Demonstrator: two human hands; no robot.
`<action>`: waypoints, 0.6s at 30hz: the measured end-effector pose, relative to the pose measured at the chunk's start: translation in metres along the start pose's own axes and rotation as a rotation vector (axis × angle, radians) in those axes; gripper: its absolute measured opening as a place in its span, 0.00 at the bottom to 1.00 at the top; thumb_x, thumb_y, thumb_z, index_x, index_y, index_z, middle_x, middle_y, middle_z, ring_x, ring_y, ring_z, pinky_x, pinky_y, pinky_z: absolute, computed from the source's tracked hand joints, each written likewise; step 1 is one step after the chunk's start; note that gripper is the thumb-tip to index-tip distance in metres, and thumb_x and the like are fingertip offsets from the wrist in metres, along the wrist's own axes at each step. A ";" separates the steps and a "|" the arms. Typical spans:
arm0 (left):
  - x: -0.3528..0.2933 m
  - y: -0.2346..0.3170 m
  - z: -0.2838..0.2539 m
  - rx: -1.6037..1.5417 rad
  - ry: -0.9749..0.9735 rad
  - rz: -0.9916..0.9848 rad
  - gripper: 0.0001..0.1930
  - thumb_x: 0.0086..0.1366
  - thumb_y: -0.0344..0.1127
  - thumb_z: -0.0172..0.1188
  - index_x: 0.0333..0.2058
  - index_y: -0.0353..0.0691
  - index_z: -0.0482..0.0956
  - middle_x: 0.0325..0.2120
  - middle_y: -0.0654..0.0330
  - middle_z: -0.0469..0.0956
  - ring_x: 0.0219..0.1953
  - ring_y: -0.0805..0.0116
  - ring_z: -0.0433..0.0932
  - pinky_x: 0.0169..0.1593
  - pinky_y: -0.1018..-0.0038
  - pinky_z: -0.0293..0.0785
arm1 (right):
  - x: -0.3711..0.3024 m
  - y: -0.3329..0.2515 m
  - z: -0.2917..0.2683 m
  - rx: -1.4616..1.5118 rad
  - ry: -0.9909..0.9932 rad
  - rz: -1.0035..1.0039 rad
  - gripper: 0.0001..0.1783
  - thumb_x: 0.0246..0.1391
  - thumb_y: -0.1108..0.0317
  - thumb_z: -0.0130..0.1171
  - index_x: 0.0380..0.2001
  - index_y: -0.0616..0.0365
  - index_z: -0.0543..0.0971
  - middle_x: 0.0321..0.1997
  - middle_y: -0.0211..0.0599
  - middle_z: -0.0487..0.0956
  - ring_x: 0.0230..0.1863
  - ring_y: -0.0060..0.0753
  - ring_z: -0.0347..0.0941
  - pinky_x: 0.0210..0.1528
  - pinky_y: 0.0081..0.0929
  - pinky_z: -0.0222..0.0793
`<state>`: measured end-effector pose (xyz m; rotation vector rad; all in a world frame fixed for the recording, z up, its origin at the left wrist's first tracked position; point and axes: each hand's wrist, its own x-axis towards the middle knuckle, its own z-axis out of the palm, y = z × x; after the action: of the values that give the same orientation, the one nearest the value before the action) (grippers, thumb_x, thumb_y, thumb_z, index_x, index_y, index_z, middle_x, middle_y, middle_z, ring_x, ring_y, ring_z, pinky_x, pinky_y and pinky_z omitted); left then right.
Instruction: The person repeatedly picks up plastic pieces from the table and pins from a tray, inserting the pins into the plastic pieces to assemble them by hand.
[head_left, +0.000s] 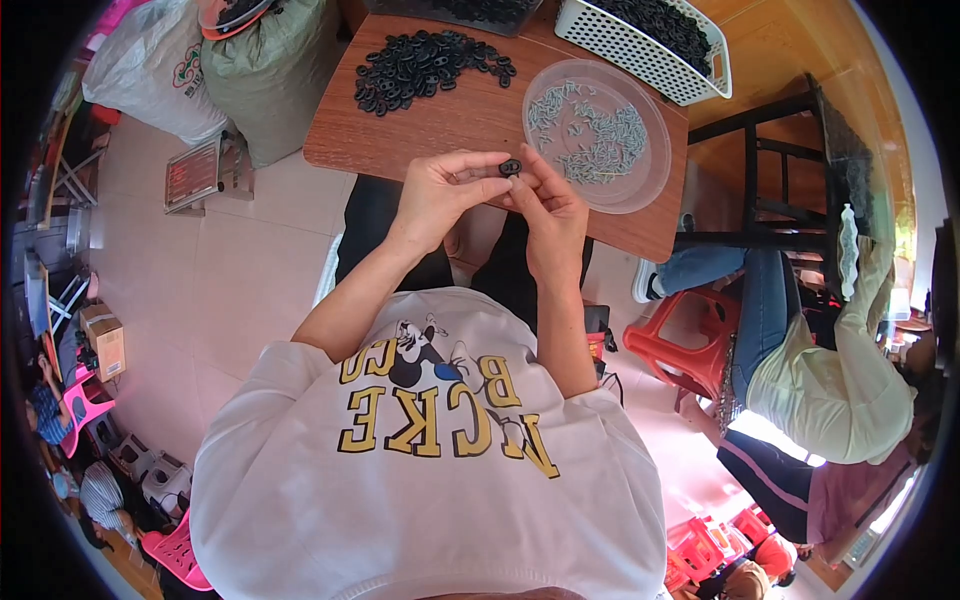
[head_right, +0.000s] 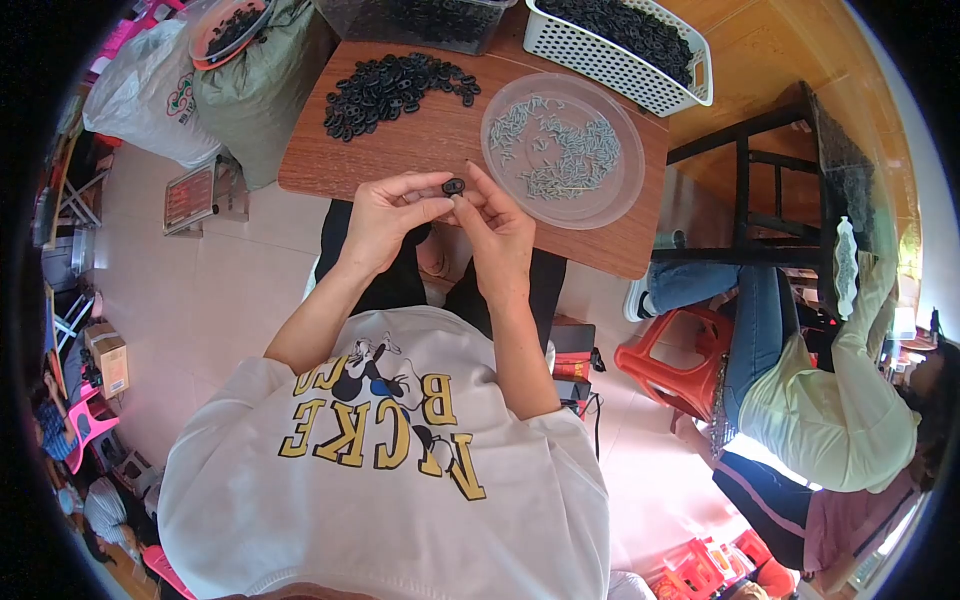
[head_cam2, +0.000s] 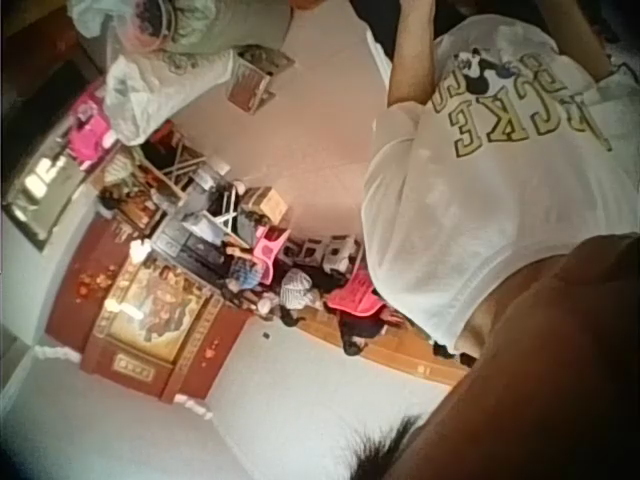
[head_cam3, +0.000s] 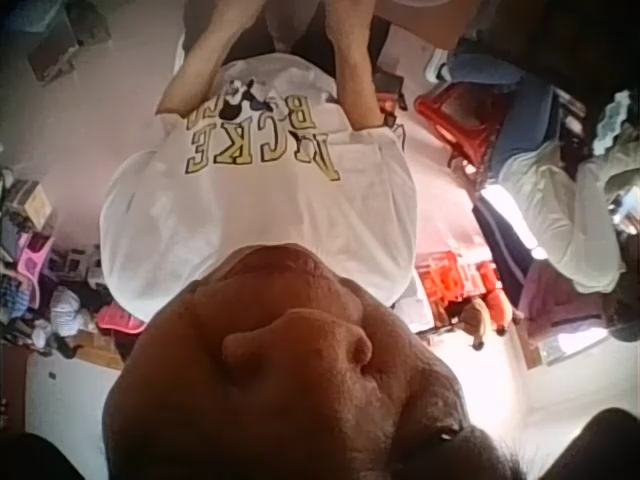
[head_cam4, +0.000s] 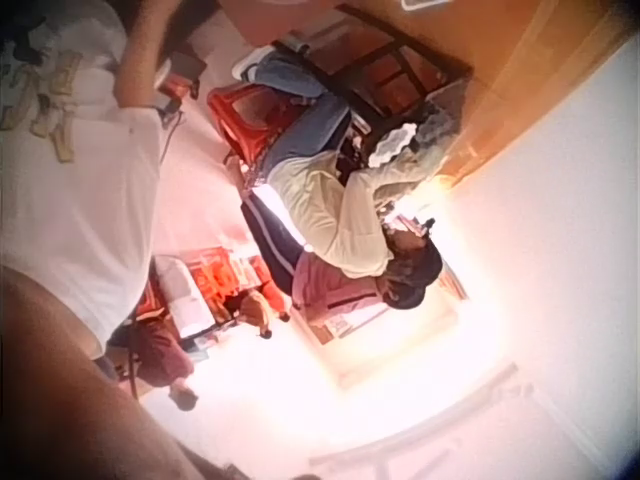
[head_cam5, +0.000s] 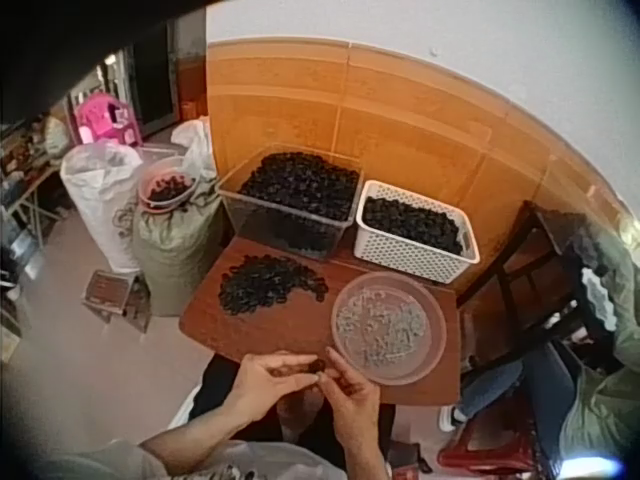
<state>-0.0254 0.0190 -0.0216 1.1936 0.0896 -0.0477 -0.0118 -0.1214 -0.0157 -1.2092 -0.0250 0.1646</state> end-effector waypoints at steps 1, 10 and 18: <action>-0.001 0.001 0.000 -0.002 0.000 -0.001 0.13 0.56 0.23 0.60 0.42 0.31 0.78 0.34 0.54 0.79 0.34 0.69 0.80 0.38 0.81 0.75 | -0.001 0.001 -0.001 -0.008 -0.035 -0.007 0.19 0.52 0.78 0.56 0.49 0.68 0.73 0.32 0.33 0.77 0.31 0.19 0.72 0.37 0.14 0.69; -0.006 -0.001 -0.005 -0.030 -0.023 0.080 0.16 0.53 0.19 0.61 0.43 0.32 0.78 0.34 0.57 0.79 0.31 0.72 0.78 0.37 0.81 0.75 | -0.009 0.005 -0.001 -0.126 -0.062 -0.064 0.18 0.53 0.77 0.56 0.49 0.63 0.74 0.33 0.30 0.76 0.31 0.17 0.70 0.36 0.13 0.66; -0.013 0.007 -0.005 0.222 -0.040 0.195 0.16 0.53 0.21 0.62 0.42 0.33 0.78 0.33 0.59 0.78 0.36 0.75 0.77 0.40 0.83 0.75 | -0.014 -0.002 0.003 -0.146 -0.079 -0.074 0.18 0.53 0.78 0.55 0.49 0.62 0.75 0.33 0.30 0.75 0.30 0.17 0.70 0.35 0.13 0.65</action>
<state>-0.0379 0.0261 -0.0154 1.4171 -0.0690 0.0921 -0.0261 -0.1216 -0.0121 -1.3453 -0.1524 0.1476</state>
